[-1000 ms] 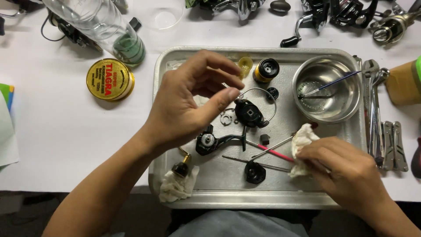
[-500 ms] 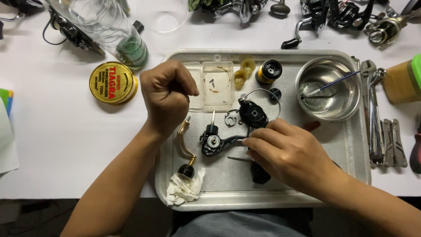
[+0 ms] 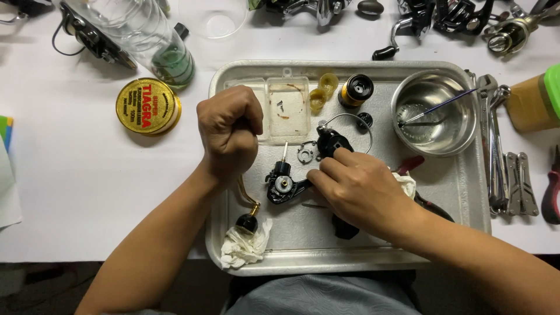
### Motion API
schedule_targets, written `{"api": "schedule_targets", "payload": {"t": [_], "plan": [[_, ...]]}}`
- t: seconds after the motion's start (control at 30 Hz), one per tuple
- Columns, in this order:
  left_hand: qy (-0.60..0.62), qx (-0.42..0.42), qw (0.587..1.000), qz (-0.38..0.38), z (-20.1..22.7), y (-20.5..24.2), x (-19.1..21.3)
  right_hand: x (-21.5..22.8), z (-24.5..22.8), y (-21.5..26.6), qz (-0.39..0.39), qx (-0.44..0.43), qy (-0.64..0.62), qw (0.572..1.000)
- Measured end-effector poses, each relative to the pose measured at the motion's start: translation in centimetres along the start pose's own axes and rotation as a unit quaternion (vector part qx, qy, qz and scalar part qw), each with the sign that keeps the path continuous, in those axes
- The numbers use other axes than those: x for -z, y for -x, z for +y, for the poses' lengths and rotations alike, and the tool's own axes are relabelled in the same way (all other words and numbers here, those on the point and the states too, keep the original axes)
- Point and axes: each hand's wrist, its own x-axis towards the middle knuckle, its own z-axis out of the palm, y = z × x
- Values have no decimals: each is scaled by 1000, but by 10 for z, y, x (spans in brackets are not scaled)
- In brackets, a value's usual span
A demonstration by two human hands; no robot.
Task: Reassembling and lubricating the internal components of a fishing reel using a brush and small tools.
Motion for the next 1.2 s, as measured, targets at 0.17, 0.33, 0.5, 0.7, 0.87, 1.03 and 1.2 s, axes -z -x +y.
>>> {"api": "schedule_targets", "payload": {"t": [0.17,0.33,0.5,0.7,0.87,1.03,1.2], "plan": [[-15,-12,1000,5,0,-2,0,0,-1,-3,-9,10,-9,1000],[-23,-17,1000,-1,0,0,-1,4,1,-3,0,21,-23,1000],[-27,0,1000,-15,2,-1,-1,7,2,2,9,30,-35,999],[-39,6,999,-13,-2,0,-1,8,3,4,-8,38,-41,998],[-50,20,998,-14,0,-1,-2,5,4,7,-14,63,-50,997],[-47,20,998,-20,0,-3,-1,3,6,5,-22,108,-70,992],[-51,21,998,-28,0,-3,-1,-1,7,7,5,116,-126,985]]}}
